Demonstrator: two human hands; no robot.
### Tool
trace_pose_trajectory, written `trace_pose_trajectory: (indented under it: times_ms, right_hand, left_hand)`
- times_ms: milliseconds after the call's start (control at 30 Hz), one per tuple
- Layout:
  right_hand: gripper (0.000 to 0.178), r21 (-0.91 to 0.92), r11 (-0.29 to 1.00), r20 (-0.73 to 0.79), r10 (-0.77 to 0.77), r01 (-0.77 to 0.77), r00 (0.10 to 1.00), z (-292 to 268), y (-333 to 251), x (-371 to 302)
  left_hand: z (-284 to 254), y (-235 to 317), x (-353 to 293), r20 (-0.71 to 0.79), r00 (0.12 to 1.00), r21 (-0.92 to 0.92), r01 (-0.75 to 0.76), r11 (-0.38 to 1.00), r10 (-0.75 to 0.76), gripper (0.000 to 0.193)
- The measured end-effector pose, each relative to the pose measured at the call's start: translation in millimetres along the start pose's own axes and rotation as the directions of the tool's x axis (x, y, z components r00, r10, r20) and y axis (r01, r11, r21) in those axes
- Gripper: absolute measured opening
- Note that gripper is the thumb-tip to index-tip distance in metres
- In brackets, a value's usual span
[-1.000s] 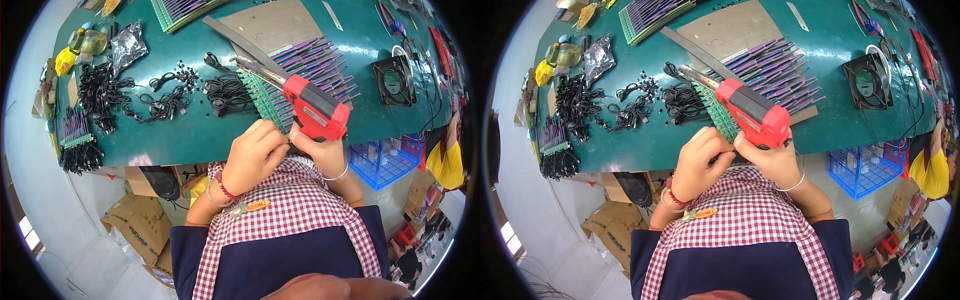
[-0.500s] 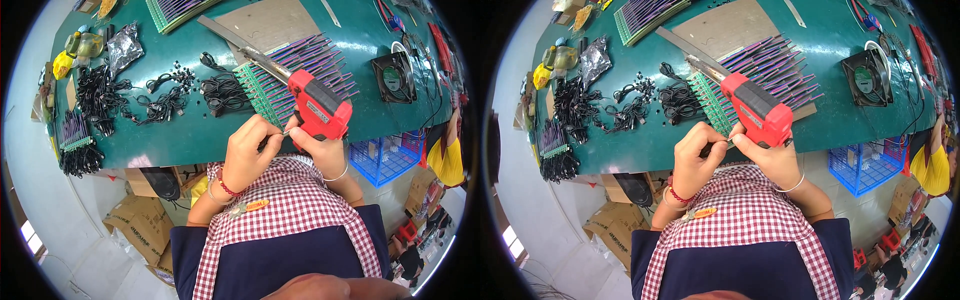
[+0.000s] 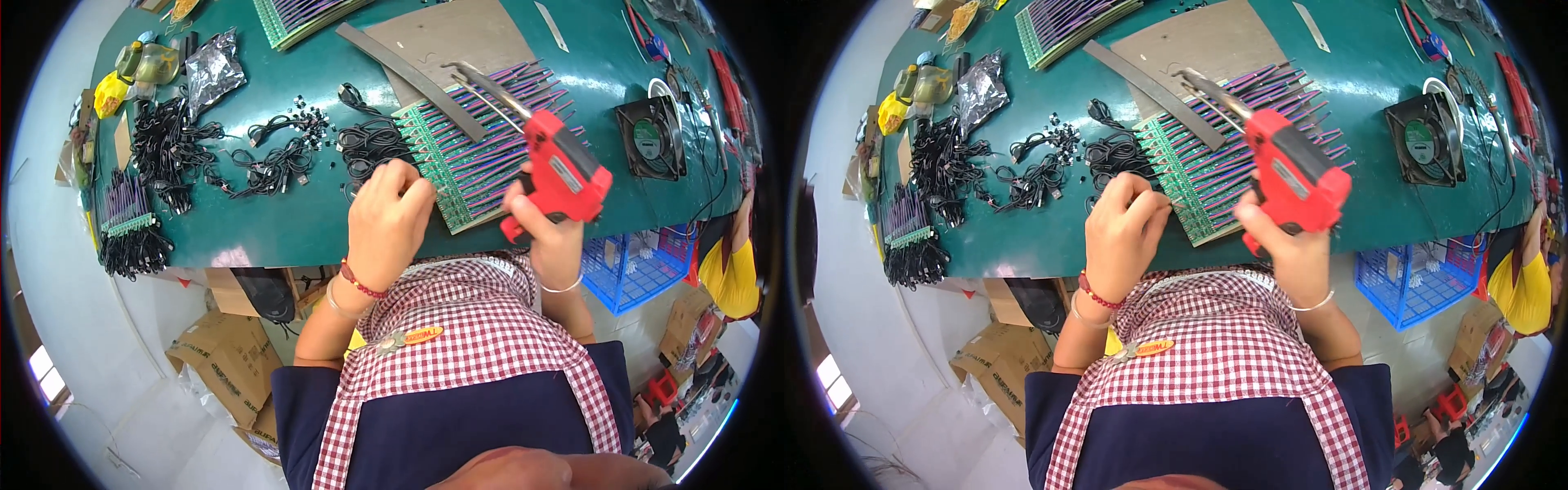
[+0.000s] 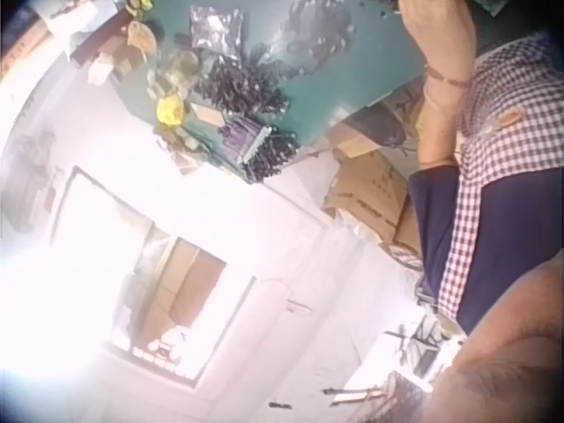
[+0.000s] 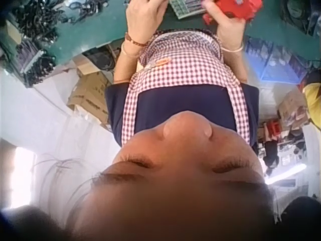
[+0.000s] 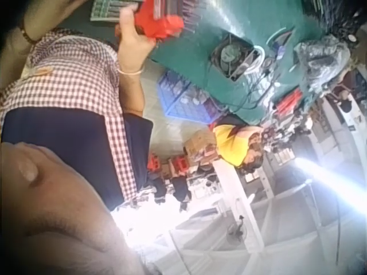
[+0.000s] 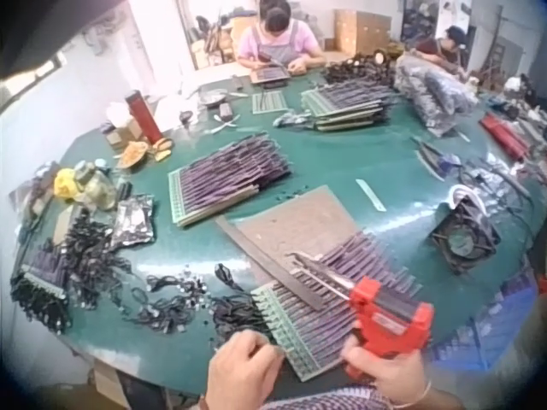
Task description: The person solders electronic components and wire assemblies onto circuit boards using a soldering iron.
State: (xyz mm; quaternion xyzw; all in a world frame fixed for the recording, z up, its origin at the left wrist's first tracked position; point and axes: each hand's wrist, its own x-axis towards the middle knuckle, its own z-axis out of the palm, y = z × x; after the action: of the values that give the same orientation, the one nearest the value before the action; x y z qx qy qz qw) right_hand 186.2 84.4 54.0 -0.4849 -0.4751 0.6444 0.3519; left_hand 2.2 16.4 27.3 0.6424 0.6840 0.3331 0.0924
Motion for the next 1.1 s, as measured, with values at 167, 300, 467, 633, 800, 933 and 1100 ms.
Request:
trace_pose_trajectory:
  times_ms: [167, 300, 467, 633, 800, 933, 1100]
  right_hand:
    - [0.034, 0.043, 0.999, 0.04, 0.013, -0.015, 0.999, -37.7, 13.9, -15.5]
    - [0.033, -0.07, 0.997, 0.122, 0.026, -0.018, 0.992, -68.5, 42.2, -29.2]
    - [0.032, -0.122, 0.992, 0.146, -0.002, 0.02, 0.989, -82.2, 60.2, -39.2]
    - [0.032, -0.133, 0.991, 0.132, 0.009, 0.008, 0.991, -82.1, 67.8, -41.9]
    - [0.028, -0.192, 0.981, 0.114, 0.008, 0.014, 0.993, -74.1, 57.2, -45.1]
    - [0.023, -0.257, 0.966, 0.121, 0.007, 0.025, 0.993, -74.6, 54.9, -43.5]
    - [0.023, -0.369, 0.921, 0.221, -0.044, 0.125, 0.974, -74.4, 53.8, -37.7]
  left_hand:
    - [1.2, -18.9, 14.8, 0.042, 0.996, 0.162, -0.083, 0.983, 0.077, 0.007]
    - [-0.6, -23.6, 24.8, 0.112, 0.989, 0.19, -0.112, 0.975, 0.092, 0.014]
    - [-1.7, -25.6, 32.3, 0.171, 0.98, 0.187, -0.131, 0.974, 0.099, 0.015]
    - [-4.1, -22.8, 38.1, 0.218, 0.972, 0.176, -0.126, 0.976, 0.087, 0.014]
    - [-3.9, -19.2, 40.5, 0.271, 0.961, 0.226, -0.127, 0.966, 0.063, 0.011]
    - [-3.5, -17.6, 42.4, 0.274, 0.961, 0.24, -0.117, 0.964, 0.048, 0.01]
    - [-3.3, -15.8, 43.4, 0.279, 0.959, 0.259, -0.114, 0.959, 0.039, 0.009]
